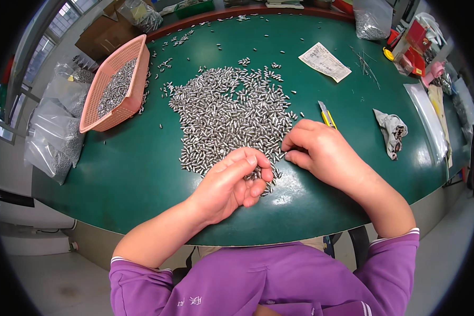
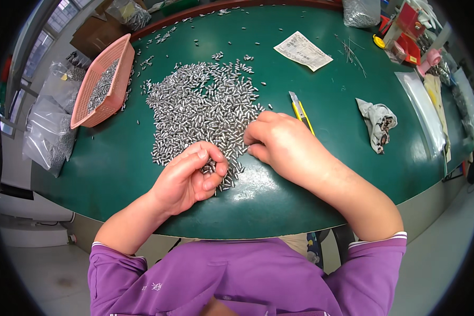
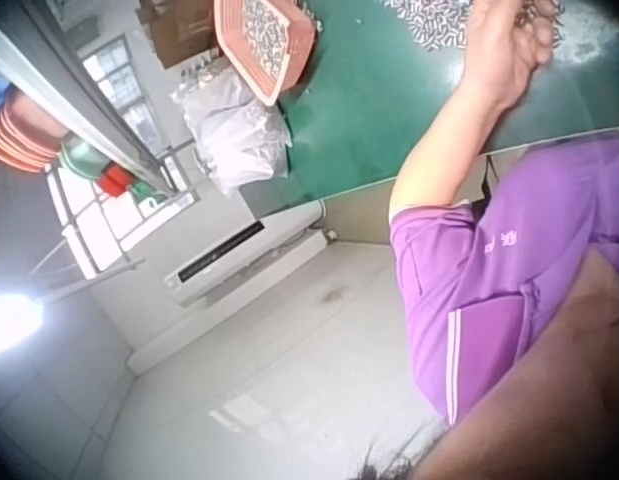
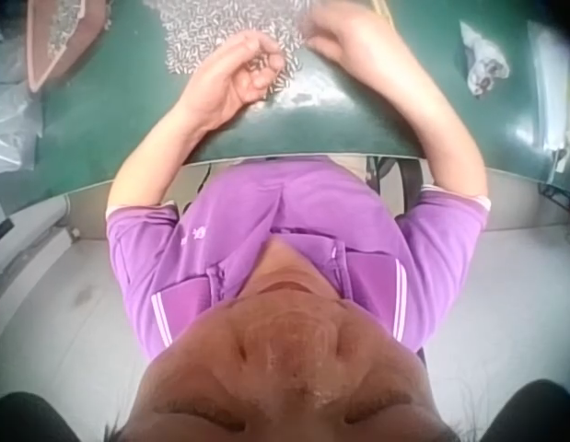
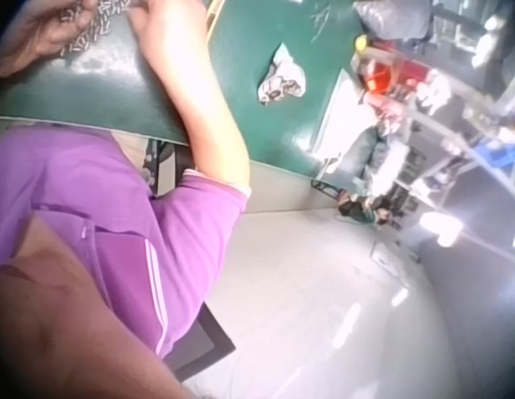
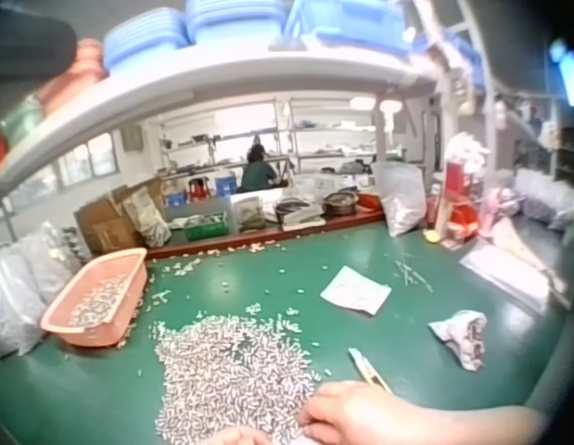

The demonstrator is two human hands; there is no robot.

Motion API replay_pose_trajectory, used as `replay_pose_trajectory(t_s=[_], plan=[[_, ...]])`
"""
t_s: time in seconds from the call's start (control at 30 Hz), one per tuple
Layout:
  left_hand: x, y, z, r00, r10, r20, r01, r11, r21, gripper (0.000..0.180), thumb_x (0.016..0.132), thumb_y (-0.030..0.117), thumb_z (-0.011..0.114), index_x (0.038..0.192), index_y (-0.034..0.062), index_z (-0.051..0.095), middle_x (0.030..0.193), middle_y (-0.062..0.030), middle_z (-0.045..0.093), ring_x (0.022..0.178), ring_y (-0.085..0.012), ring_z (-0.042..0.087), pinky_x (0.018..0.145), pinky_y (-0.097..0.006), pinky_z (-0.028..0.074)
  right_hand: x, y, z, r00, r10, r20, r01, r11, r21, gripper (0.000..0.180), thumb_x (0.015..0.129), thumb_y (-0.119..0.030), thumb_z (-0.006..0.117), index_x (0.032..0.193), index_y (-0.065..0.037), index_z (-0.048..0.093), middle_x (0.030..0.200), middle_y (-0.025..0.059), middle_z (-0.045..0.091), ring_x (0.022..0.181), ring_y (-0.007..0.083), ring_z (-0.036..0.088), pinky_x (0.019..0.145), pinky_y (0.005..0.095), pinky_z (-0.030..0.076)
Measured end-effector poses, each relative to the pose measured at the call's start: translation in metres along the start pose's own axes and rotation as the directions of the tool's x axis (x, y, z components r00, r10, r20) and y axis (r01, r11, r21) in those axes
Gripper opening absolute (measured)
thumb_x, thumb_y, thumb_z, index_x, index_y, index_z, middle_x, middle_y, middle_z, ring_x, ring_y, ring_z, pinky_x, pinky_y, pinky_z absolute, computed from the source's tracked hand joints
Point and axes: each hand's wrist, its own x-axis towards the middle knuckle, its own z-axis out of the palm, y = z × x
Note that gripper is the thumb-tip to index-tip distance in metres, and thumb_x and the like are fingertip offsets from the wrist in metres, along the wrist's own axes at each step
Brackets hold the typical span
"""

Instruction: Inspecting and sorting small metal components on a factory workbench.

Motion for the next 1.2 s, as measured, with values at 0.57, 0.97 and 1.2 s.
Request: replay_pose_trajectory(t_s=[0.57,0.97,1.2], plan=[[-0.003,0.000,0.008,0.992,-0.110,-0.068,0.119,0.981,0.153,0.013,0.098,0.014,0.055,0.107,0.0088,0.050,0.091,-0.0047,0.059,0.061,-0.0068,0.051,0.050,-0.021,0.042,0.005,-0.017,0.006,0.956,-0.261,-0.132,0.289,0.915,0.281,0.014,0.077,-0.003,0.072,0.090,-0.005,0.067,0.086,0.0054,0.061,0.082,0.0214,0.061,0.069,0.0325,0.050],[-0.001,-0.001,0.002,0.998,-0.067,0.004,0.066,0.996,0.052,0.015,0.100,0.017,0.045,0.108,0.0064,0.052,0.093,-0.0072,0.058,0.066,-0.0103,0.053,0.050,-0.023,0.044,0.000,0.001,0.001,0.991,-0.132,-0.012,0.131,0.989,-0.068,0.014,0.074,-0.008,0.072,0.085,-0.007,0.065,0.084,0.0066,0.058,0.082,0.0272,0.058,0.072,0.0384,0.048],[-0.002,0.000,0.001,0.999,-0.039,0.018,0.038,0.998,0.051,0.019,0.100,0.018,0.042,0.109,0.0049,0.052,0.096,-0.0087,0.057,0.069,-0.0122,0.054,0.053,-0.024,0.045,0.001,-0.003,-0.006,0.999,-0.036,0.027,0.037,0.999,-0.033,0.013,0.075,-0.004,0.069,0.087,-0.005,0.063,0.085,0.0088,0.059,0.084,0.0290,0.060,0.072,0.0390,0.050]])
